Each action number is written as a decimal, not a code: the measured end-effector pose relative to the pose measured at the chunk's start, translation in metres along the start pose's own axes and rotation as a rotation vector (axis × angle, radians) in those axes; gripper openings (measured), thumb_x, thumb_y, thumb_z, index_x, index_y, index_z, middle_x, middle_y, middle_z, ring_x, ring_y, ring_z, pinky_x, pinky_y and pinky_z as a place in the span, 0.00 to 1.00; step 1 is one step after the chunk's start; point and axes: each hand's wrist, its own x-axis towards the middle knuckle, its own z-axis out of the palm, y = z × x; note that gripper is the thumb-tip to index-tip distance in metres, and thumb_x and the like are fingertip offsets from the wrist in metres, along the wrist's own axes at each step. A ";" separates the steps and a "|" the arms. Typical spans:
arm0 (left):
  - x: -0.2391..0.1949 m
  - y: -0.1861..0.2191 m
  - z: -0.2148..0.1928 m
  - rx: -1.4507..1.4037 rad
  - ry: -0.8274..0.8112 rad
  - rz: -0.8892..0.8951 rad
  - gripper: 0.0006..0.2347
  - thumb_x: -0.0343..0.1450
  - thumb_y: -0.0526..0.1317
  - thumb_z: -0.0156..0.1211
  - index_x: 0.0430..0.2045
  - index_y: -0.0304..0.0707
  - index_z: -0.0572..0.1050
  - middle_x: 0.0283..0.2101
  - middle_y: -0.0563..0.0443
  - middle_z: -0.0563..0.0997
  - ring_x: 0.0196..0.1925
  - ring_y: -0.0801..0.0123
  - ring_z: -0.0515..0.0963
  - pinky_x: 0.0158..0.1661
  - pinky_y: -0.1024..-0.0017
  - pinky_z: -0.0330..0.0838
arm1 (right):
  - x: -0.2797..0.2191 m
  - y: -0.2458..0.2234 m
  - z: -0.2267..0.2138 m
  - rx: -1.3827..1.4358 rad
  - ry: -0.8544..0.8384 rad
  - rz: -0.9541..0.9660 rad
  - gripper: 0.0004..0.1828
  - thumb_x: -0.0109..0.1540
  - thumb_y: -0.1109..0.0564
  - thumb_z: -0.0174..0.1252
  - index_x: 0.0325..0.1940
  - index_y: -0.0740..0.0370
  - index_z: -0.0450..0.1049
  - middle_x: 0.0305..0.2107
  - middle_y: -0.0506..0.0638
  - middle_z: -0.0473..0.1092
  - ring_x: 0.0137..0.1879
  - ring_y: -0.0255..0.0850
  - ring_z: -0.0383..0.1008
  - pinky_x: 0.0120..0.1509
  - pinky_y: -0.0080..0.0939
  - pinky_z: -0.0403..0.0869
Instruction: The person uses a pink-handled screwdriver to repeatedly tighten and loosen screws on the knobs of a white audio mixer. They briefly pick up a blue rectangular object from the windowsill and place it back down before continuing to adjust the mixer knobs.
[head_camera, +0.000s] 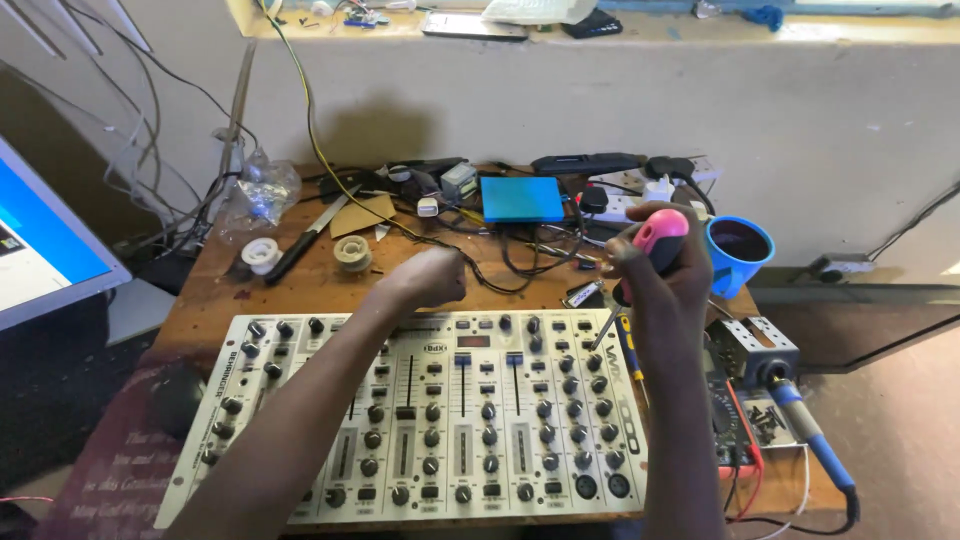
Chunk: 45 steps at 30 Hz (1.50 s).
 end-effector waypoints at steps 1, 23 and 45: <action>-0.006 0.001 0.000 -0.004 -0.001 -0.001 0.06 0.66 0.40 0.61 0.21 0.38 0.80 0.25 0.41 0.83 0.33 0.42 0.86 0.36 0.47 0.76 | 0.001 0.002 0.002 -0.002 -0.003 0.002 0.19 0.61 0.57 0.67 0.55 0.62 0.75 0.30 0.54 0.72 0.34 0.37 0.78 0.42 0.36 0.77; -0.086 0.150 -0.030 -0.023 0.158 0.164 0.07 0.74 0.43 0.57 0.37 0.46 0.80 0.41 0.39 0.85 0.49 0.38 0.85 0.49 0.43 0.79 | -0.024 -0.012 -0.020 0.024 0.077 -0.007 0.16 0.62 0.60 0.64 0.53 0.63 0.73 0.26 0.51 0.70 0.27 0.32 0.70 0.32 0.32 0.72; -0.195 0.263 0.010 -0.722 -0.105 0.630 0.10 0.78 0.30 0.56 0.49 0.29 0.81 0.45 0.38 0.86 0.54 0.46 0.87 0.56 0.54 0.78 | -0.079 -0.003 -0.053 0.179 0.151 -0.072 0.18 0.55 0.59 0.63 0.47 0.62 0.70 0.20 0.52 0.66 0.21 0.32 0.65 0.24 0.31 0.65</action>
